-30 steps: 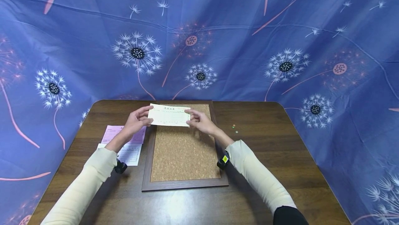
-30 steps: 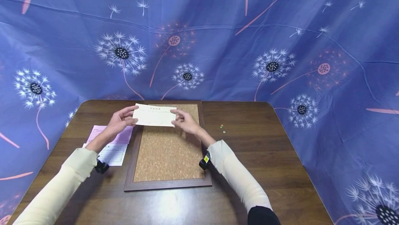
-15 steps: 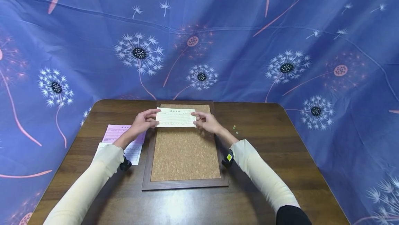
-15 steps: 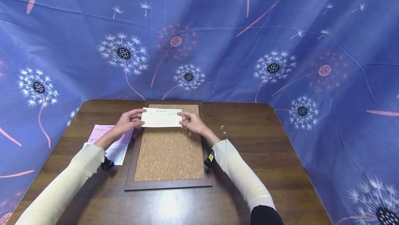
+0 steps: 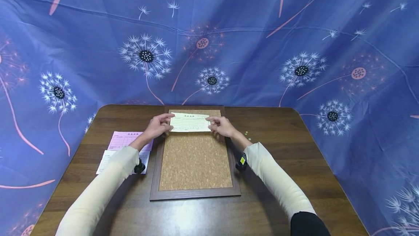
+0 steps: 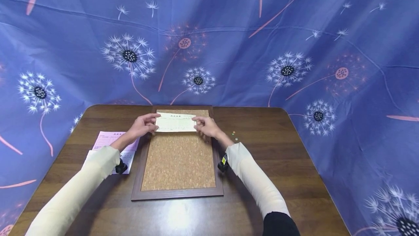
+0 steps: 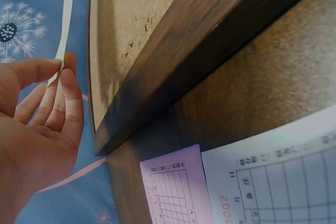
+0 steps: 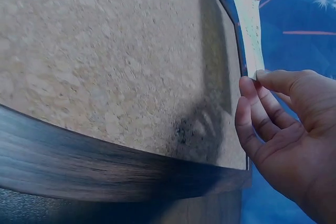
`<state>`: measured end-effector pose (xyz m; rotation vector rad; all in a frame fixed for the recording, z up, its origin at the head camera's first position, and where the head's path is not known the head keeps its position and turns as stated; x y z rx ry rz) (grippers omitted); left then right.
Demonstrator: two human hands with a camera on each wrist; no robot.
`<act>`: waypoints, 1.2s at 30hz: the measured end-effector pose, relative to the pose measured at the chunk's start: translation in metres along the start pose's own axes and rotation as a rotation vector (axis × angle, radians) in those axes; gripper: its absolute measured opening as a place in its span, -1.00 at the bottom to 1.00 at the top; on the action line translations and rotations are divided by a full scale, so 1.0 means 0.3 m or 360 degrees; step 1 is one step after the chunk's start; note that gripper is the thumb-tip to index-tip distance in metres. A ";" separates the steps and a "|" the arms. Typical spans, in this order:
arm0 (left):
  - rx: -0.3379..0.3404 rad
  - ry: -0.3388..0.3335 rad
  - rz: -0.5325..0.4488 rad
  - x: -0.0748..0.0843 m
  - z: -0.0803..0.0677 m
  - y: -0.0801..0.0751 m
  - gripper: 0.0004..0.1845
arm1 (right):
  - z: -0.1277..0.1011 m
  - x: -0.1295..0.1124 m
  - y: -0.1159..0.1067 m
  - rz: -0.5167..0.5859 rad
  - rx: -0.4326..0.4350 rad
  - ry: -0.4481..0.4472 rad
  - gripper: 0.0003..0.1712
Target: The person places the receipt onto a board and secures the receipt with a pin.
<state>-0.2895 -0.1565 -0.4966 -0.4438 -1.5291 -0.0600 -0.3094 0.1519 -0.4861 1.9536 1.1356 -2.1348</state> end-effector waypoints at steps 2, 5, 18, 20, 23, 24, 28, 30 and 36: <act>0.0010 0.0003 0.0042 -0.003 0.014 0.004 -0.40 | 0.011 0.011 -0.004 0.0003 0.0009 0.0012 -0.54; 0.0031 -0.0022 0.0118 -0.008 0.034 0.011 -0.41 | 0.027 0.029 -0.008 0.0012 0.0021 0.0002 -0.56; 0.0114 -0.0175 0.0249 -0.051 0.127 0.030 -0.40 | 0.101 0.059 -0.013 -0.0106 0.0125 0.0203 -0.57; 0.0125 -0.0183 0.0263 -0.052 0.137 0.031 -0.40 | 0.106 0.058 -0.015 -0.0146 0.0140 0.0209 -0.57; 0.0151 -0.0186 0.0290 -0.055 0.148 0.031 -0.41 | 0.114 0.059 -0.015 -0.0202 0.0159 0.0201 -0.58; 0.0156 -0.0193 0.0295 -0.056 0.151 0.032 -0.41 | 0.115 0.060 -0.015 -0.0223 0.0164 0.0206 -0.59; 0.0168 -0.0201 0.0334 -0.056 0.156 0.032 -0.43 | 0.124 0.066 -0.014 -0.0367 0.0186 0.0202 -0.61; 0.0171 -0.0204 0.0365 -0.053 0.156 0.033 -0.45 | 0.125 0.069 -0.014 -0.0431 0.0198 0.0199 -0.61; 0.0178 -0.0185 0.0489 -0.042 0.156 0.036 -0.52 | 0.130 0.079 -0.015 -0.0562 0.0225 0.0203 -0.62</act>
Point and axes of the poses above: each hand's wrist, its own z-axis towards the middle knuckle, its own y-axis out of the palm, x = y × z, the point moved 2 cm from there along z, towards the middle knuckle, and after that the axes turned 4 degrees about -x, right-handed, at the moved point
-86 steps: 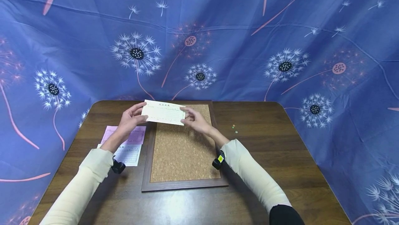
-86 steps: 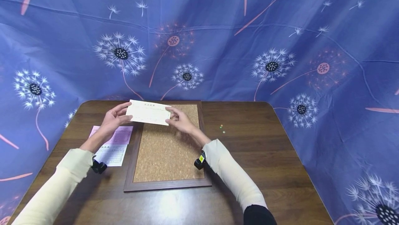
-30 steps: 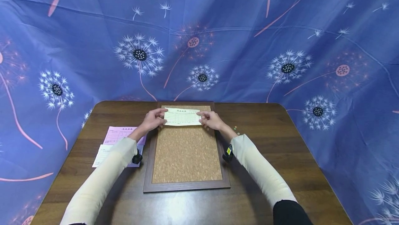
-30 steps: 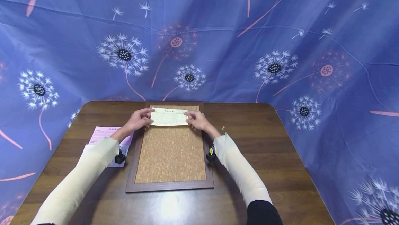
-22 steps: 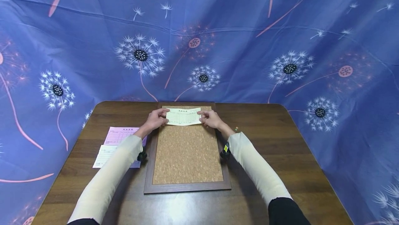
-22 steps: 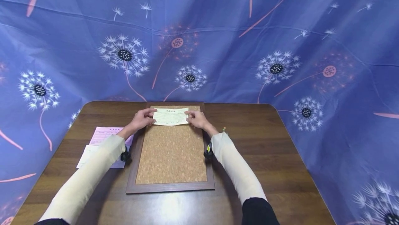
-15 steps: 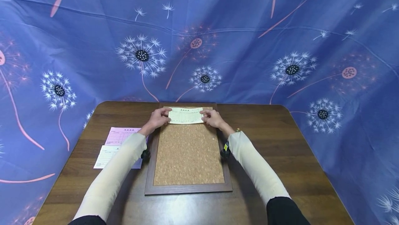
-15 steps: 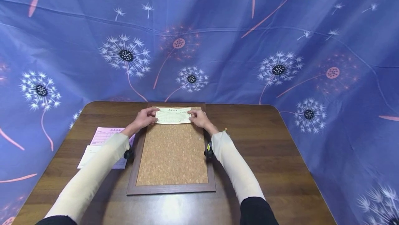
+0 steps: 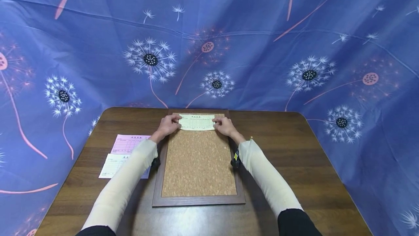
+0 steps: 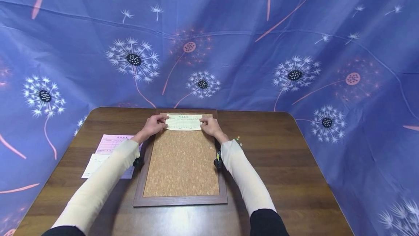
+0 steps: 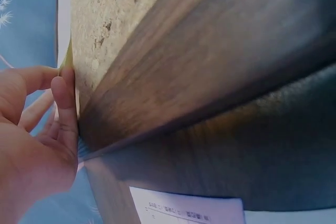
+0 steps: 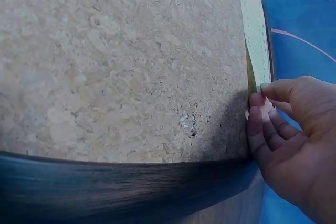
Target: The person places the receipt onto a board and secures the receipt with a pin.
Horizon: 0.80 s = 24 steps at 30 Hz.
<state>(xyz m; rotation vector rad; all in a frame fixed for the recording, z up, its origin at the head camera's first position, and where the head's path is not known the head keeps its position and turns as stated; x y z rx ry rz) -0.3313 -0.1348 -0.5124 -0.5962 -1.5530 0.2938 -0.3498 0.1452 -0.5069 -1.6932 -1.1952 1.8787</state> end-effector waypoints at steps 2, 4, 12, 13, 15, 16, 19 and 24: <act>-0.0001 0.0003 0.0031 0.000 0.000 0.002 -0.53 | -0.001 0.000 0.001 -0.0013 -0.0002 0.0020 -0.61; -0.0012 0.0001 0.0052 -0.001 0.000 0.005 -0.54 | -0.003 0.000 0.003 -0.0017 -0.0014 0.0041 -0.61; -0.0026 0.0022 0.0053 -0.009 -0.009 0.004 -0.56 | -0.003 0.005 0.006 -0.0046 -0.0024 0.0014 -0.58; -0.0033 0.0030 0.0050 -0.009 -0.009 0.004 -0.56 | -0.004 0.007 0.005 -0.0046 -0.0022 0.0011 -0.57; -0.0044 0.0069 0.0061 -0.009 -0.009 0.003 -0.56 | -0.004 0.013 0.004 -0.0048 -0.0015 0.0015 -0.57; -0.0051 0.0086 0.0069 -0.008 -0.008 0.004 -0.56 | -0.005 0.015 0.004 -0.0046 -0.0013 0.0020 -0.57; -0.0052 0.0142 0.0108 -0.008 0.000 0.004 -0.55 | -0.012 0.014 0.000 -0.0033 -0.0014 0.0044 -0.55; -0.0063 0.0194 0.0140 -0.021 0.013 -0.004 -0.52 | -0.013 0.009 0.004 -0.0052 -0.0008 0.0027 -0.55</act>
Point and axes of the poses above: each hand's wrist, its own z-axis towards the middle knuckle, its own y-axis out of the palm, x = y × z, the point moved 2 cm from there along z, towards the middle knuckle, and after that the axes turned 4 degrees about -x, right-handed, at the moved point
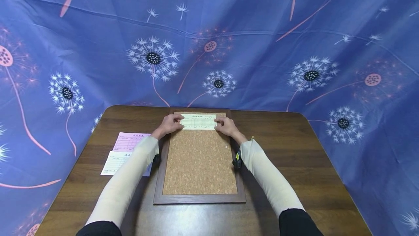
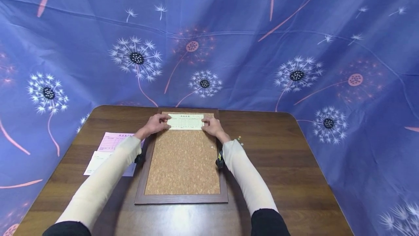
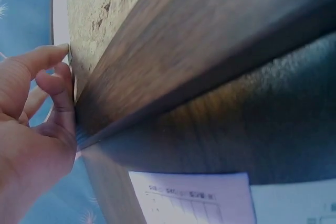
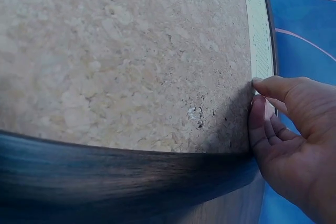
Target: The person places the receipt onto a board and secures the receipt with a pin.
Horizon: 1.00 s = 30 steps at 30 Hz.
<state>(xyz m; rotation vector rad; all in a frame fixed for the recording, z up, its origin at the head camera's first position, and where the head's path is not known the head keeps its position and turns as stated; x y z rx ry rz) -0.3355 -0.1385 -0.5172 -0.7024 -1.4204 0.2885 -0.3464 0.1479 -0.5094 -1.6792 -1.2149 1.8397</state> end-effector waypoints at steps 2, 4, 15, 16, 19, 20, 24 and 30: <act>-0.0004 0.0049 0.0046 -0.002 0.003 -0.005 -0.52 | 0.005 0.003 0.002 -0.0010 0.0002 -0.0012 -0.56; -0.0005 0.0116 0.0122 -0.003 0.006 -0.008 -0.53 | 0.006 0.007 0.004 -0.0014 -0.0006 -0.0020 -0.57; -0.0075 -0.0025 0.0385 0.005 -0.028 -0.008 -0.50 | -0.069 0.019 0.013 0.0255 0.0055 -0.0365 -0.67; -0.0079 -0.0047 0.0363 -0.001 -0.031 -0.007 -0.48 | -0.079 0.019 0.014 0.0278 0.0046 -0.0364 -0.67; -0.0065 -0.0037 0.0312 -0.023 -0.039 -0.006 -0.45 | -0.112 0.019 0.018 0.0367 -0.0013 -0.0309 -0.66; -0.0062 -0.0011 0.0298 -0.030 -0.041 -0.006 -0.44 | -0.123 0.016 0.018 0.0387 -0.0030 -0.0298 -0.66; -0.0051 0.0076 0.0266 -0.058 -0.039 0.000 -0.42 | -0.163 0.014 0.010 0.0452 -0.0074 -0.0300 -0.64; -0.0057 0.0071 0.0238 -0.093 -0.030 0.013 -0.37 | -0.222 0.022 -0.011 0.0444 -0.0031 -0.0353 -0.66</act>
Point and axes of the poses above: each hand's wrist, its own z-axis towards the middle knuckle, its own y-axis out of the palm, x = y × z, the point moved 2 cm from there along z, towards the middle knuckle, and after that the axes turned 4 degrees about -x, right-handed, at the moved point
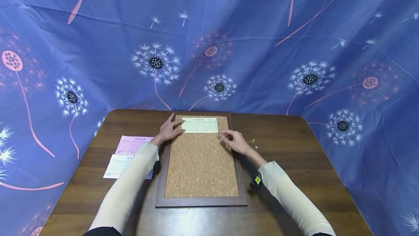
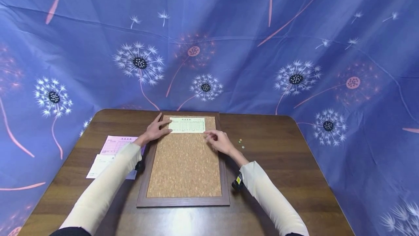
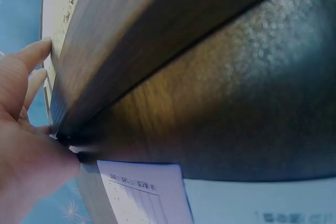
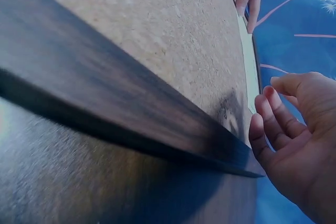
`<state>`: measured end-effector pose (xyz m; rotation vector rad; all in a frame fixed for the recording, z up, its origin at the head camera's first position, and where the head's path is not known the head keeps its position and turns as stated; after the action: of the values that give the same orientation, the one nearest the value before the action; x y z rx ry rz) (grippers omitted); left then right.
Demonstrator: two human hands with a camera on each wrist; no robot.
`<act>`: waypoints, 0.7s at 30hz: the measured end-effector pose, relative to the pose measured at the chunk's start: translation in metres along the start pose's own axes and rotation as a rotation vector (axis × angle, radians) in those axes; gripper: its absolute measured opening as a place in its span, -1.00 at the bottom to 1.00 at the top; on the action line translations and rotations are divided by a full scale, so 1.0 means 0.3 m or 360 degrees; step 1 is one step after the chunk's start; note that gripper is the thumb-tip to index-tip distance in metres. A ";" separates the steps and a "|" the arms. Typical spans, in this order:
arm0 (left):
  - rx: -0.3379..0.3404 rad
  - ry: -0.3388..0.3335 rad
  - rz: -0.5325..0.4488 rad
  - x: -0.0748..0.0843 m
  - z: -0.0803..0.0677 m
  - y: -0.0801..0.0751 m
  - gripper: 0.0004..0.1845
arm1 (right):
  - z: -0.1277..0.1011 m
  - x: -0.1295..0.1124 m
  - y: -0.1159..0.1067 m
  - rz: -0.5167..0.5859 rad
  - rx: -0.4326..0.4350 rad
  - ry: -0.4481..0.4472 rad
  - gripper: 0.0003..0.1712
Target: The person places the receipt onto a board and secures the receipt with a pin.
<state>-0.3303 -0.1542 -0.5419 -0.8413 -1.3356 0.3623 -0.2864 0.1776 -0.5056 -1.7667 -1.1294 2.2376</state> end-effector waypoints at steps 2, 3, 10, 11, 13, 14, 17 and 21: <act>-0.0009 -0.0010 -0.0008 -0.006 0.001 0.011 -0.36 | -0.022 0.002 -0.006 -0.0014 0.0013 -0.0020 -0.67; 0.0004 -0.0003 0.0007 -0.005 0.002 0.014 -0.36 | -0.032 0.004 -0.009 -0.0012 0.0018 -0.0033 -0.67; 0.0142 -0.0042 0.0080 0.044 0.000 0.001 -0.43 | -0.070 0.013 -0.022 0.0052 0.0011 -0.0057 -0.70; 0.0149 -0.0049 0.0093 0.051 -0.001 -0.002 -0.44 | -0.073 0.012 -0.024 0.0059 0.0002 -0.0047 -0.70; 0.0147 -0.0049 0.0129 0.064 -0.002 -0.009 -0.45 | -0.078 0.013 -0.028 0.0057 -0.0016 -0.0028 -0.69; 0.0136 -0.0046 0.0135 0.066 -0.003 -0.010 -0.46 | -0.080 0.014 -0.029 0.0052 -0.0020 -0.0021 -0.69; 0.0109 -0.0029 0.0148 0.068 -0.004 -0.013 -0.47 | -0.087 0.015 -0.035 0.0030 -0.0028 -0.0006 -0.68; 0.0083 -0.0021 0.0129 0.062 -0.007 -0.017 -0.45 | -0.096 0.021 -0.044 0.0018 -0.0031 -0.0003 -0.67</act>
<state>-0.3252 -0.1457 -0.5253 -0.8520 -1.3013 0.4650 -0.2684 0.2044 -0.5049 -1.7829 -1.1484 2.2424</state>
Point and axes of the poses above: each hand's wrist, its own z-axis towards the middle knuckle, its own y-axis out of the palm, x = y × z, the point moved 2 cm from there along z, towards the middle knuckle, and after that the axes turned 4 degrees about -x, right-handed, at the moved point
